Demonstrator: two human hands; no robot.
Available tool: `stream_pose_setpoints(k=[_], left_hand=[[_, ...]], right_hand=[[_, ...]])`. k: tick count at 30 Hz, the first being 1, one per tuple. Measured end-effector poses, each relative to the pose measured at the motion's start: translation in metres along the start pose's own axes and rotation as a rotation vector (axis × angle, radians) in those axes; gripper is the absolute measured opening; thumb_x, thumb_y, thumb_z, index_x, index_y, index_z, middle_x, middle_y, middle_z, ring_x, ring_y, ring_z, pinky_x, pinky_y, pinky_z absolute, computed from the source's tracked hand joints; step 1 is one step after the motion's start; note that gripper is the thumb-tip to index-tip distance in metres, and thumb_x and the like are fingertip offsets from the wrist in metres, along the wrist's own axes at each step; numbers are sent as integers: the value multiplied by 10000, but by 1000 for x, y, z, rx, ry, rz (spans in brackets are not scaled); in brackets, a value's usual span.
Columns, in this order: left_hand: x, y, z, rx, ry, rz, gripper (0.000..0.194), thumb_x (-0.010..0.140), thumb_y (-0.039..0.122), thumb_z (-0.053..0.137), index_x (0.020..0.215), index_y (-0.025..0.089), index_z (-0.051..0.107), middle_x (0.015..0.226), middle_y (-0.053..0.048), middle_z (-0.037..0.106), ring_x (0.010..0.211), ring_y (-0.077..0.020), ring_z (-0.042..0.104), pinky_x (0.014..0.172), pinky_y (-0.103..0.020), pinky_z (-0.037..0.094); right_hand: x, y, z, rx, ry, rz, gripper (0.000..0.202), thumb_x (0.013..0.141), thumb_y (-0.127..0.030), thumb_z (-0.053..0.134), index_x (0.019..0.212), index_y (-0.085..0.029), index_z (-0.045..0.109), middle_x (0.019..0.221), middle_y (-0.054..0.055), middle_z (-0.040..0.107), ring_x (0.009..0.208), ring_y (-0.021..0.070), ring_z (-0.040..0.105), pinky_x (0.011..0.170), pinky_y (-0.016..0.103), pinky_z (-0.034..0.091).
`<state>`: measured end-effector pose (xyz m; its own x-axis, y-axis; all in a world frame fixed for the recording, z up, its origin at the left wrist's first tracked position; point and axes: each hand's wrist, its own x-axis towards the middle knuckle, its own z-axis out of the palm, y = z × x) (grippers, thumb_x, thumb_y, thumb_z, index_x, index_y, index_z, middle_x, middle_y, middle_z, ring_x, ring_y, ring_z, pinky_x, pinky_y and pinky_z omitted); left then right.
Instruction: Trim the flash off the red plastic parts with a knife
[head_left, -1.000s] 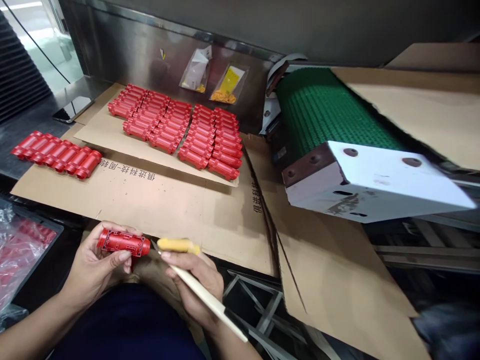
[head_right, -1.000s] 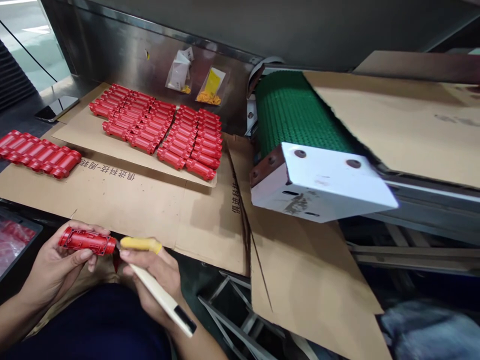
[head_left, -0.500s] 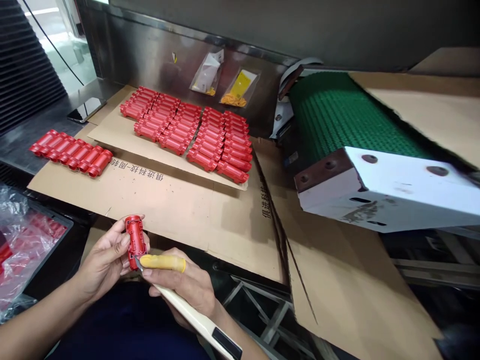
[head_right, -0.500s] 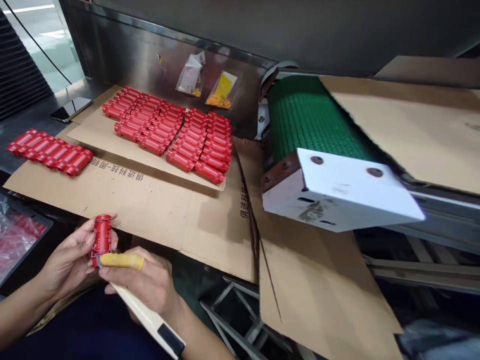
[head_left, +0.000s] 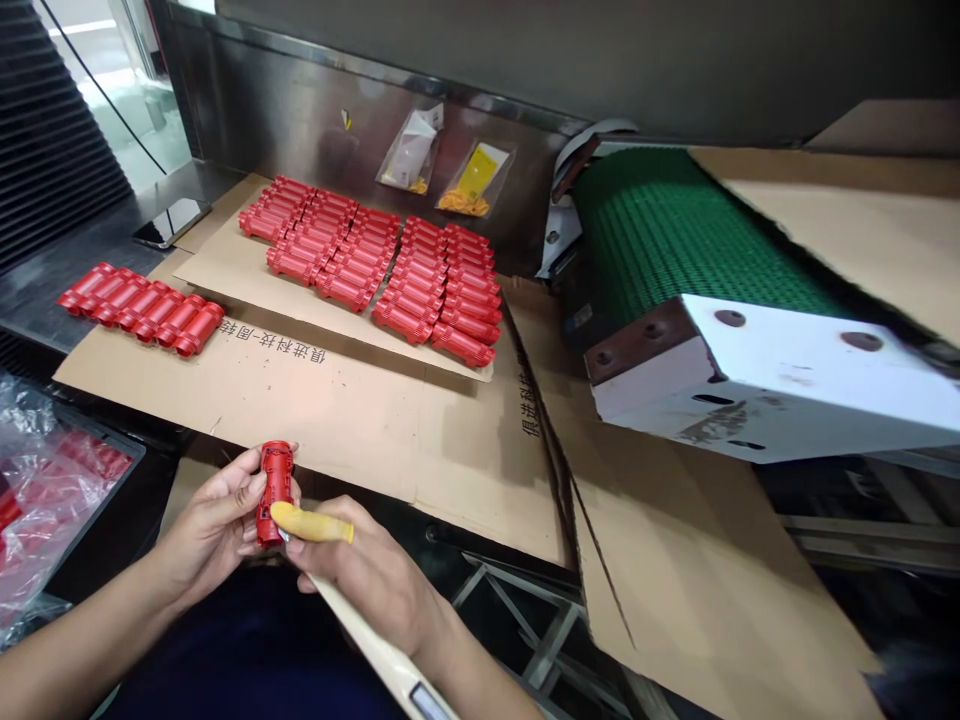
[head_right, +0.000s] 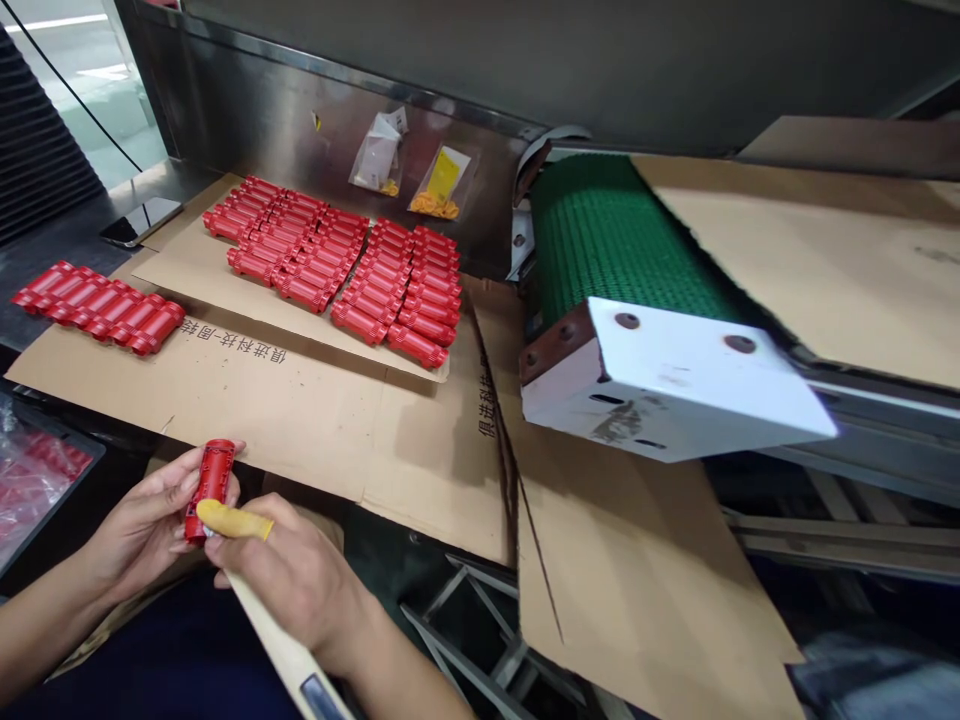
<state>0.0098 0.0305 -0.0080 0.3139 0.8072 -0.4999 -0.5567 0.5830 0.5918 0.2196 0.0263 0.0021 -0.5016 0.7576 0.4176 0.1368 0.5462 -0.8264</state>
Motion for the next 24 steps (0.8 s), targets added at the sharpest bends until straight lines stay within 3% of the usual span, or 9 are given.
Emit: stream_pose_setpoints(k=[2,3,7,10,13,15,19,24], left_hand=[[0,0,-1,1,-11,-23,517,851,409,879,1292,179,739,856,-60,682,518,-41,405,453,-152,302],[0,1,-2,2,-11,-31,530,844,410,886,1297,177,737,868,-63,686,520,-42,407,455,-154,309],[-4,7,2,19,4,3,597,854,394,884,1379,183,692,918,-86,714,568,-70,478,488,-171,352],[-4,8,5,36,-2,31,605,870,403,870,1395,177,673,905,-105,733,593,-91,514,501,-174,360],[-2,4,2,73,-38,78,558,895,407,840,1389,208,673,935,-102,742,567,-93,525,484,-183,400],[-2,1,-2,154,-61,156,473,917,395,814,1347,237,697,976,-96,750,599,-129,596,512,-228,497],[-3,-4,-10,350,-19,319,344,921,327,824,1253,273,751,1041,-75,785,837,-202,730,757,-295,624],[-6,-5,-13,445,35,385,357,879,279,875,1217,249,764,1059,-85,810,897,-191,763,799,-246,624]], right_hand=[[0,0,-1,22,-47,59,167,1089,-269,594,1121,-257,757,955,13,788,844,172,772,788,294,688],[0,0,0,67,-6,73,156,1084,-291,608,1093,-264,762,930,10,787,837,177,773,784,300,687],[-5,4,4,304,365,100,121,1074,-346,663,1105,-248,728,957,54,800,817,190,780,717,325,683],[-10,6,5,447,496,195,175,1069,-383,680,1127,-224,726,904,64,810,714,175,783,669,314,684],[-12,5,5,249,479,198,168,1045,-363,716,1120,-224,771,993,101,835,916,239,826,841,399,706],[-11,4,7,47,471,155,148,1044,-302,707,1158,-240,779,1087,113,828,1063,271,805,946,444,682],[-6,4,19,-49,442,43,246,1048,-223,653,1279,-258,727,1159,112,802,1056,274,782,892,428,680],[-4,4,29,-64,431,-53,309,1059,-182,620,1355,-235,690,1208,140,789,1069,268,772,906,438,669]])
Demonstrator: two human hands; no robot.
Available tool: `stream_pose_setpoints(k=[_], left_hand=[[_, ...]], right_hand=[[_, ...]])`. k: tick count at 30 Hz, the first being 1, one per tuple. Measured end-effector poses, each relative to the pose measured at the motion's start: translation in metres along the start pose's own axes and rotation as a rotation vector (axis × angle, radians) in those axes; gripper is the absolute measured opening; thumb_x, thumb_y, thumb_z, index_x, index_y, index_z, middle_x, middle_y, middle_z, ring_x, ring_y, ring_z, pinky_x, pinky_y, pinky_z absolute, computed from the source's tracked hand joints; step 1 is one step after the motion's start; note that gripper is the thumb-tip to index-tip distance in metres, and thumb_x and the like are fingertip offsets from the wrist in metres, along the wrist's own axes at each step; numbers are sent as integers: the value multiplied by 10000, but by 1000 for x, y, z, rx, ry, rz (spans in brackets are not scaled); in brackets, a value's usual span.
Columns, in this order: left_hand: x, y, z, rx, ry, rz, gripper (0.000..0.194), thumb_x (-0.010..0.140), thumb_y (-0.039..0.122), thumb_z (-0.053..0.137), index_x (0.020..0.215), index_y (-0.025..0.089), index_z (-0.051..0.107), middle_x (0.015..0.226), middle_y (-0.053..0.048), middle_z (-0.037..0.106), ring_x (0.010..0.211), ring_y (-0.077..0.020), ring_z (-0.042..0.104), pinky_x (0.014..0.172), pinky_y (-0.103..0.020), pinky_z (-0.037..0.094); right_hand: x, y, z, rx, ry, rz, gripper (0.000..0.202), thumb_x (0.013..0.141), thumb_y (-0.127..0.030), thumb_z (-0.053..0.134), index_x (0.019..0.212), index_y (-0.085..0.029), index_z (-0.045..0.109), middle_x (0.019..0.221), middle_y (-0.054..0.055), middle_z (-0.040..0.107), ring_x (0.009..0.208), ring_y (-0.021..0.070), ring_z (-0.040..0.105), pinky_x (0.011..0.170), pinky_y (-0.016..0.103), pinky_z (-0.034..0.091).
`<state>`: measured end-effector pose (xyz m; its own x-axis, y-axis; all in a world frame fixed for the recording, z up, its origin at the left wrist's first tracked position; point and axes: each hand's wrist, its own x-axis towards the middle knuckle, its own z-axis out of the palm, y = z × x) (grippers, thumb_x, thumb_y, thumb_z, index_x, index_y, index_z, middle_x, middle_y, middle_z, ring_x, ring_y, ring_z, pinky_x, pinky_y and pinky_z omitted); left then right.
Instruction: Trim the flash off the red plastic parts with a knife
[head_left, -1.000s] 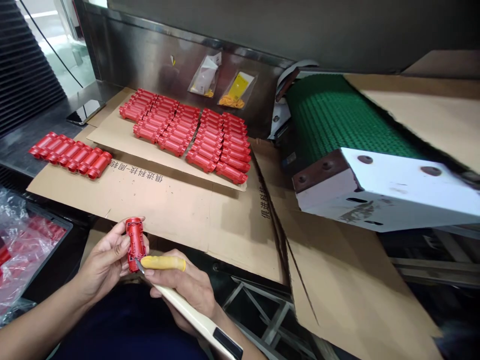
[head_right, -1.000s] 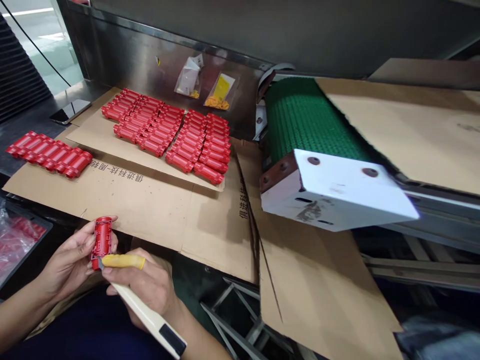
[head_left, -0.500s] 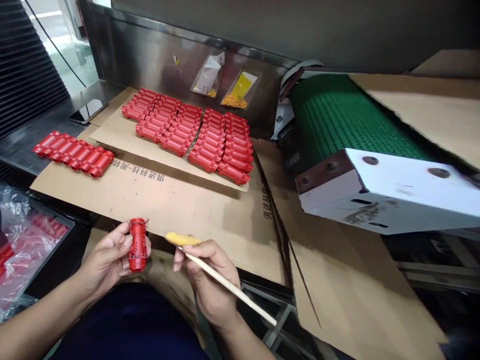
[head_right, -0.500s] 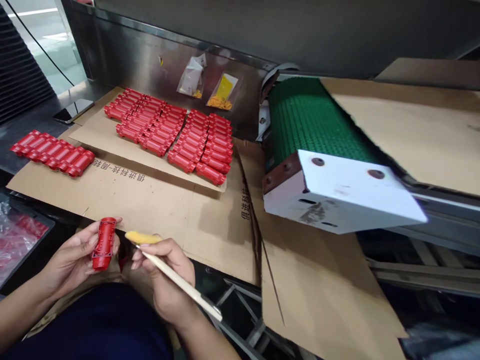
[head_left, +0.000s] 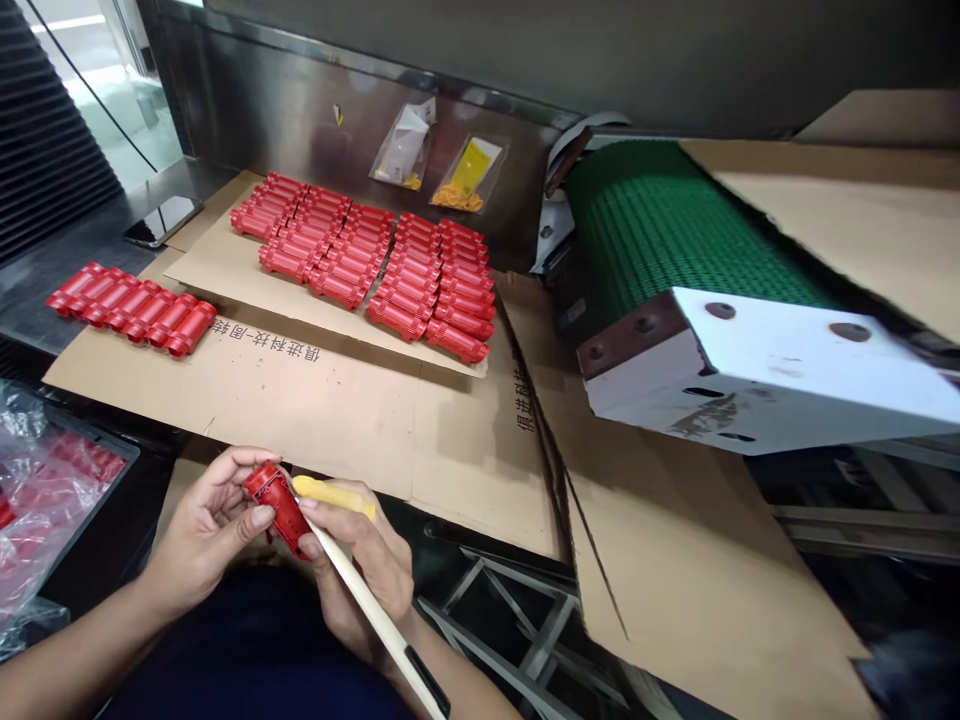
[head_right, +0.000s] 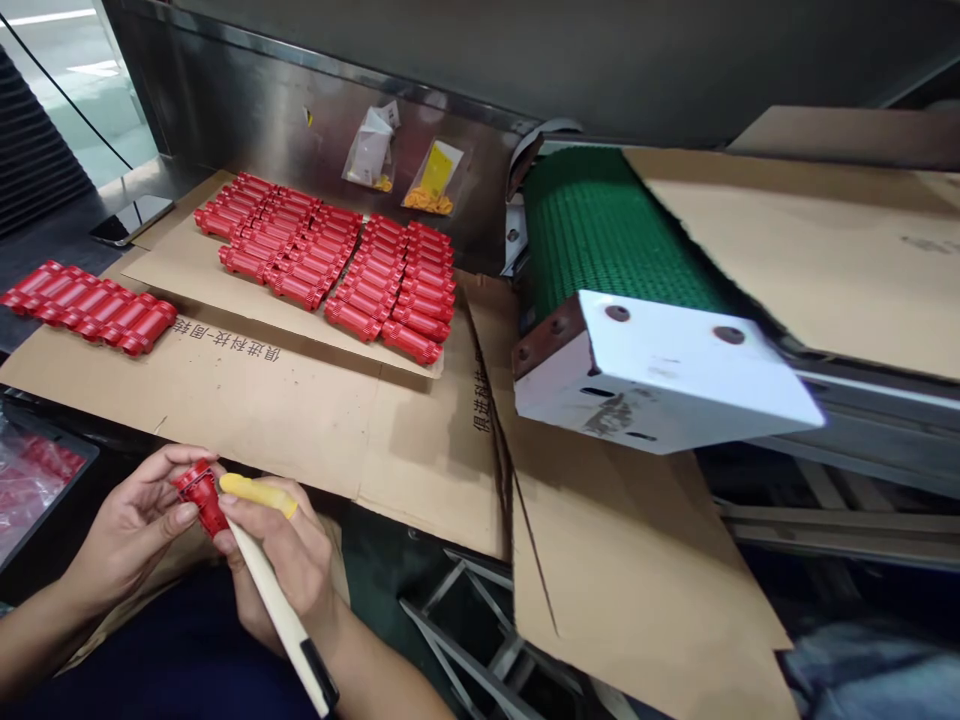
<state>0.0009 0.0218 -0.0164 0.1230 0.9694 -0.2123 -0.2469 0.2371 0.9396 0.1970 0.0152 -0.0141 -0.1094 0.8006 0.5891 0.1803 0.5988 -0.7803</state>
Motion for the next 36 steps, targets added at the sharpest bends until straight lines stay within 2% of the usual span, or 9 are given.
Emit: stream_pose_setpoints(k=[9,13,16,18,19,22,27,31,36], left_hand=[[0,0,2,-99,-32,-45,378,933,314,816,1291,227,727,1112,-132,825,951,-227,786,861,-302,634],[7,11,1,192,-35,29,371,1000,442,681,1309,236,674,1080,-135,819,969,-286,800,851,-379,648],[40,37,-14,530,12,134,468,952,486,702,1336,235,605,1092,-128,784,990,-310,785,855,-409,631],[73,59,-27,756,82,178,635,872,425,779,1398,172,529,982,-120,752,868,-314,753,806,-422,602],[90,69,-32,1190,90,173,607,919,449,679,1404,135,494,904,-100,733,775,-299,734,755,-417,593],[135,89,-38,1503,167,166,463,894,353,657,1259,75,596,903,-195,745,878,-411,731,816,-514,559],[160,94,-34,1669,215,257,249,893,288,631,992,76,717,1098,-352,710,1162,-545,635,963,-646,468],[174,113,-38,1670,211,365,278,922,343,640,926,78,723,1006,-325,700,1106,-553,628,931,-650,460],[254,151,-32,1490,244,585,246,1014,332,562,1077,142,705,1213,-218,670,1312,-431,536,1080,-593,397]], right_hand=[[-5,4,-14,-44,253,286,166,1033,-217,695,1182,-235,767,1034,90,844,966,238,838,877,361,701],[-6,8,-21,-66,284,300,144,1038,-275,700,1141,-226,788,1003,94,849,936,239,846,846,343,706],[-6,13,-28,-95,318,312,133,1031,-289,713,1107,-219,798,1000,86,849,913,227,848,839,319,701],[-5,15,-30,-94,305,319,131,1029,-279,715,1110,-220,798,1012,83,847,919,222,848,853,314,697],[-4,16,-30,-88,286,318,130,1026,-272,716,1115,-223,798,1014,82,845,923,221,848,856,311,696],[-1,17,-25,-65,228,298,134,1021,-247,717,1126,-239,800,1008,76,843,915,212,846,834,285,695],[-1,20,-22,-37,231,290,141,1024,-250,712,1129,-272,803,976,54,843,873,187,846,792,228,687],[-5,27,-28,-18,263,342,116,1019,-278,726,1091,-250,812,974,71,841,853,202,846,782,242,696],[-5,25,-27,144,288,474,128,1025,-342,728,1051,-232,787,903,69,815,818,204,823,781,290,701]])
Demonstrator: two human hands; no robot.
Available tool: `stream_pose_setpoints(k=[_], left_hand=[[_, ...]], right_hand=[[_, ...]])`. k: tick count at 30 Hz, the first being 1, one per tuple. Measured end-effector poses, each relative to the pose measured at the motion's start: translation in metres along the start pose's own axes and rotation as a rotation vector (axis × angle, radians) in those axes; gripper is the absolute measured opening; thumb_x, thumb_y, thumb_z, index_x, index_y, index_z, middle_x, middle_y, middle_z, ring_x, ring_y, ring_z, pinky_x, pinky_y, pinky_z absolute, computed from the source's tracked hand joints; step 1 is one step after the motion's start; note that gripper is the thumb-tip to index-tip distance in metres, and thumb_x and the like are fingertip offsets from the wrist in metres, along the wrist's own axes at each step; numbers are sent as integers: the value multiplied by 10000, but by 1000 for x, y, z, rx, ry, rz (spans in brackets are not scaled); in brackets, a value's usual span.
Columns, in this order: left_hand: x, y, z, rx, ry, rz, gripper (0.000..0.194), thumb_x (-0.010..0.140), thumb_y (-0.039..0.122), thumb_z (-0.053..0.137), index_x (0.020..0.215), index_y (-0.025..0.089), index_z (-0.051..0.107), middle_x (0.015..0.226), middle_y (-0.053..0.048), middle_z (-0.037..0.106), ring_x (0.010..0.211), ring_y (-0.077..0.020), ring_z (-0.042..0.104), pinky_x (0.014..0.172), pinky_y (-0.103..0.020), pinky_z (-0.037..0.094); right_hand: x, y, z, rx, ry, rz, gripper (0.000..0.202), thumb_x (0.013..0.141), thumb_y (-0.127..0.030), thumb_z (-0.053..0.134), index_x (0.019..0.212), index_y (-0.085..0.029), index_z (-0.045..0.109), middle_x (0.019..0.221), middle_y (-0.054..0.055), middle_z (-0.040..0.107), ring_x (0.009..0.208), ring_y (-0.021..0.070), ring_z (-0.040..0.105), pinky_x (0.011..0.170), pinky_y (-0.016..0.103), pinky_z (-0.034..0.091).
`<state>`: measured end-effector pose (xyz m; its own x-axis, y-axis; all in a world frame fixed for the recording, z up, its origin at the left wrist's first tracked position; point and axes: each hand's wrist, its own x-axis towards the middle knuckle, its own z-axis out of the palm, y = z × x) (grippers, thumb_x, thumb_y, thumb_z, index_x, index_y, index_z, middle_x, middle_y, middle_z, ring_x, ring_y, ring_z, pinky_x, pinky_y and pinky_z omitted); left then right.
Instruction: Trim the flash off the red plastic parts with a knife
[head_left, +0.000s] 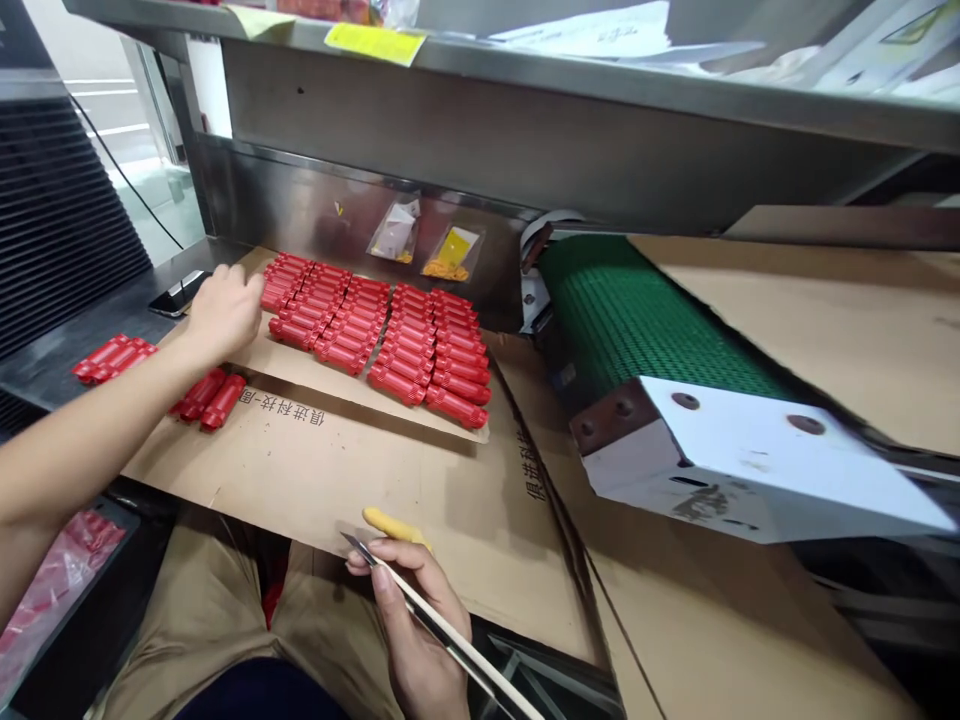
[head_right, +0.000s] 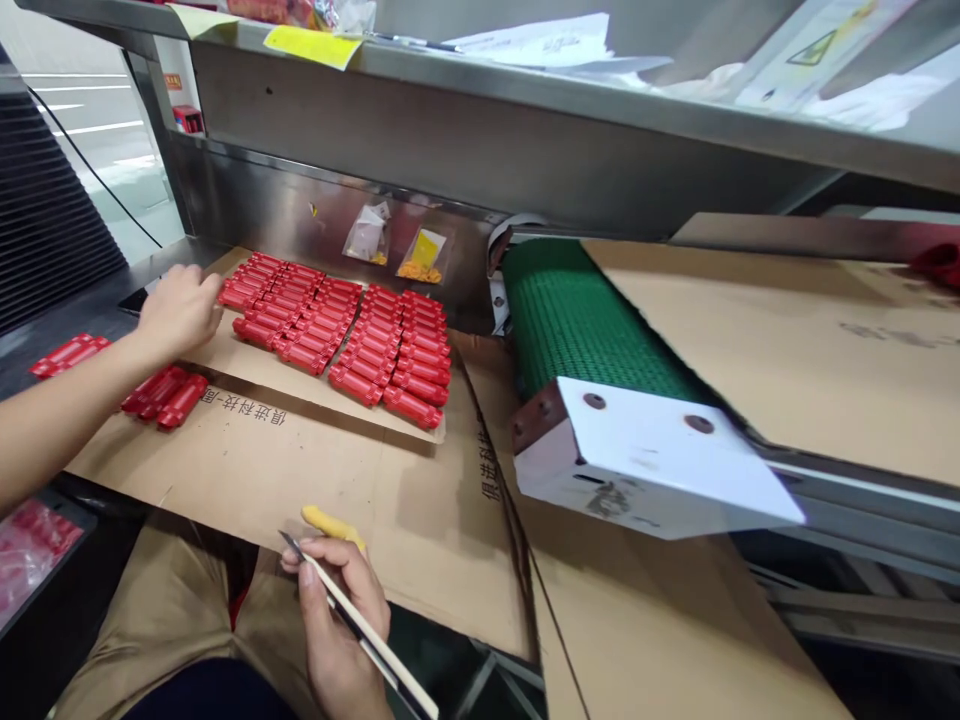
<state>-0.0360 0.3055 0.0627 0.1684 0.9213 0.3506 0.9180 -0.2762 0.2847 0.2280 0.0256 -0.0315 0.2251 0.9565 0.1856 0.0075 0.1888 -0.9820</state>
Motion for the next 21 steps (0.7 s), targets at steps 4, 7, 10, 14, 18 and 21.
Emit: stream_pose_setpoints(k=[4,7,10,14,18,21], left_hand=[[51,-11,28,-208,47,51,323,993,501,650,980,183,704,1118,-76,713,1108,-244,628,1050,-465,466],[51,-25,31,-342,81,69,287,971,420,660,794,194,659,949,-40,688,1118,-231,626,983,-372,470],[19,-39,3,-429,129,43,243,840,221,753,660,241,593,777,-37,613,1164,-329,637,877,-336,471],[-72,-22,-47,-532,139,-58,157,777,244,857,906,264,770,694,24,610,793,-247,660,674,-261,459],[-184,36,-51,-868,-198,-225,319,867,437,803,1113,237,843,979,-22,822,785,-214,724,663,-236,550],[-240,70,-33,-1124,-453,-402,332,883,450,814,1143,248,850,1100,-103,844,915,-266,773,757,-279,604]], right_hand=[[-1,-5,0,16,-69,-9,151,1034,-348,715,1028,-219,794,869,75,817,772,193,814,757,272,689],[-1,-6,-3,9,-71,0,189,1053,-352,683,1003,-213,802,840,74,812,739,190,808,732,270,685],[0,-2,-5,14,-65,42,221,1053,-371,680,978,-205,803,836,80,805,732,197,803,719,283,688],[5,4,1,33,-42,65,189,1050,-372,685,1024,-212,781,814,52,771,690,160,766,657,236,654],[15,-5,12,34,-180,119,192,1033,-390,700,1084,-214,758,701,-15,659,509,86,587,467,161,480],[16,-15,16,34,-362,209,219,995,-407,739,1062,-198,748,713,-19,639,523,81,522,468,174,416]])
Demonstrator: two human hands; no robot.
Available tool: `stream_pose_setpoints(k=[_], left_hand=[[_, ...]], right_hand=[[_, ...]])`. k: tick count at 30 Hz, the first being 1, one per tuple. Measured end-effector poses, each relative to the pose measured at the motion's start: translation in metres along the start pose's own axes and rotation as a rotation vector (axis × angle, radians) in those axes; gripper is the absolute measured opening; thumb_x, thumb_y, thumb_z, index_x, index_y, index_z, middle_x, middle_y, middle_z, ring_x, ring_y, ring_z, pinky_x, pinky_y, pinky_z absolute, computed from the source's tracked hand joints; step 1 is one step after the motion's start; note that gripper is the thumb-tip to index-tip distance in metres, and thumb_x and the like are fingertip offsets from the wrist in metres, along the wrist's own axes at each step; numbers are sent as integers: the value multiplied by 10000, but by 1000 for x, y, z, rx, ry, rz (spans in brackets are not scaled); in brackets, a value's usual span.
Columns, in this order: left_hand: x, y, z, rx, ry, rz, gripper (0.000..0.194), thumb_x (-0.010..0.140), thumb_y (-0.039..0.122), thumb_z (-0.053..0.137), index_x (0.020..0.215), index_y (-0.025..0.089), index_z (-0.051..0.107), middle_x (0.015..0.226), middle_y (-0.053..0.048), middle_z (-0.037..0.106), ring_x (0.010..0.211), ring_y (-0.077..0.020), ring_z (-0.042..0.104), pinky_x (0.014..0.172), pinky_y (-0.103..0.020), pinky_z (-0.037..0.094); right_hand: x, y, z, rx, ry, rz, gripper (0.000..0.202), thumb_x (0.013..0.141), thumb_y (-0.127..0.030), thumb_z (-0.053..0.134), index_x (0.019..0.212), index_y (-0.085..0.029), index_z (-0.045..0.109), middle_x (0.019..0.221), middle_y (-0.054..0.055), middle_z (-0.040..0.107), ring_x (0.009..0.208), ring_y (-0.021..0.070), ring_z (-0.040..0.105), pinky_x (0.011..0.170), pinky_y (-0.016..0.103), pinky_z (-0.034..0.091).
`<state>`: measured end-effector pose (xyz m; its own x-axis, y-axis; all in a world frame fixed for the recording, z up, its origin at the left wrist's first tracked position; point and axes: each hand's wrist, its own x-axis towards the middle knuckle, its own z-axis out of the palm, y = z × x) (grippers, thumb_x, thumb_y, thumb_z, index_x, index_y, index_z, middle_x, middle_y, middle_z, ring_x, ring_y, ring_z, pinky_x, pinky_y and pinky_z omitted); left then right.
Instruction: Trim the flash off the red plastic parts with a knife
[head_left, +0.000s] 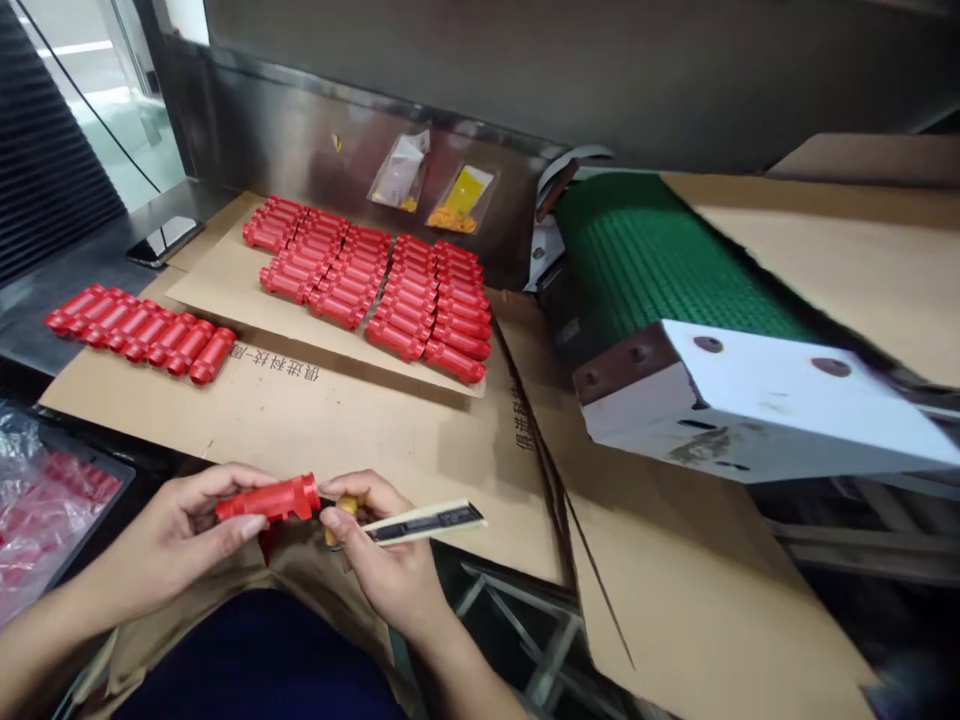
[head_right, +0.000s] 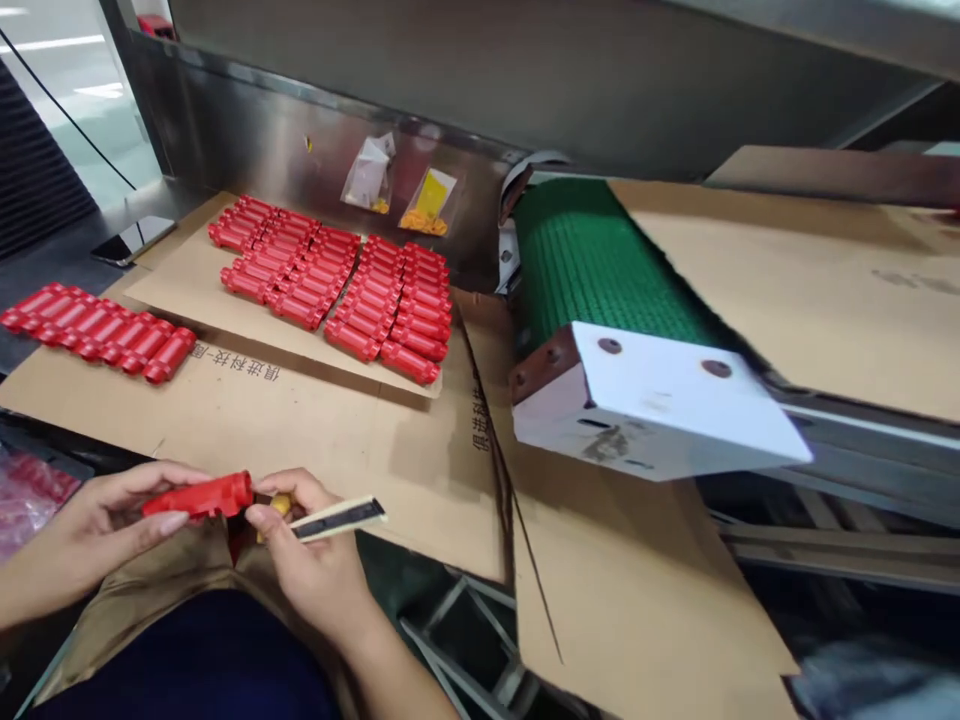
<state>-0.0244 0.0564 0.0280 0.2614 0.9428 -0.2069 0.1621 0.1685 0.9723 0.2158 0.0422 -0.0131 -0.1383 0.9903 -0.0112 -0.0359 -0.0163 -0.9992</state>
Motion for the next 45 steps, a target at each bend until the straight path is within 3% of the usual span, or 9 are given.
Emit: stream_pose_setpoints(k=[7,15,20,24,32,35,39,42,45], left_hand=[[-12,-28,25,-219,124,-268,478,784,642,857,833,189,712,583,0,653,457,-84,444,453,-178,342],[-10,-26,41,-279,274,-224,525,899,650,748,735,200,534,623,72,444,542,-80,347,497,-175,307],[-12,-27,40,-171,306,-114,367,902,554,790,863,201,694,685,28,613,576,-98,496,541,-188,429],[-17,-32,41,-262,332,-46,350,831,400,897,1091,230,734,1014,-51,785,922,-191,741,833,-271,605],[-6,-13,62,-621,357,-278,463,765,379,961,1132,201,741,918,-2,723,794,-117,645,726,-192,573],[-5,-9,63,-652,353,-241,601,762,328,968,1310,243,736,1027,-26,761,899,-131,675,799,-188,583],[-7,-11,58,-703,359,-136,610,803,275,936,1374,314,725,1052,-23,770,879,-137,722,841,-220,610],[-8,-14,52,-771,295,-187,639,887,294,859,1488,346,646,1113,-51,780,940,-180,761,864,-269,636],[-5,-17,47,-836,261,-242,690,895,294,854,1535,328,600,1067,-73,802,943,-188,770,837,-260,644]], right_hand=[[-20,11,1,-35,-34,77,288,1015,-457,684,912,-188,674,655,-38,588,498,83,477,486,201,384],[-28,15,-1,-146,4,-18,261,1048,-373,644,851,-203,655,619,-46,568,488,91,491,478,209,374],[-29,13,3,-262,56,-101,224,1053,-303,625,853,-206,649,617,-47,590,485,91,512,486,209,394],[-30,10,8,-354,92,-174,199,1053,-250,606,861,-209,639,655,-30,642,502,97,554,493,209,431],[-33,13,23,-651,-7,-706,154,1010,-133,553,1005,-216,682,644,31,657,535,179,609,564,317,535],[-31,16,26,-520,-28,-406,212,1061,-269,564,875,-241,662,643,16,640,534,157,598,549,291,521],[-27,14,17,-163,144,103,425,1096,-515,551,792,-225,612,552,-34,610,410,113,546,412,222,455],[-27,3,3,-362,197,-88,309,1066,-392,655,824,-212,721,664,16,726,614,164,703,621,276,605],[-32,-11,-7,-453,88,-428,126,1001,-225,754,1118,-229,802,1051,90,839,954,239,809,853,351,684]])
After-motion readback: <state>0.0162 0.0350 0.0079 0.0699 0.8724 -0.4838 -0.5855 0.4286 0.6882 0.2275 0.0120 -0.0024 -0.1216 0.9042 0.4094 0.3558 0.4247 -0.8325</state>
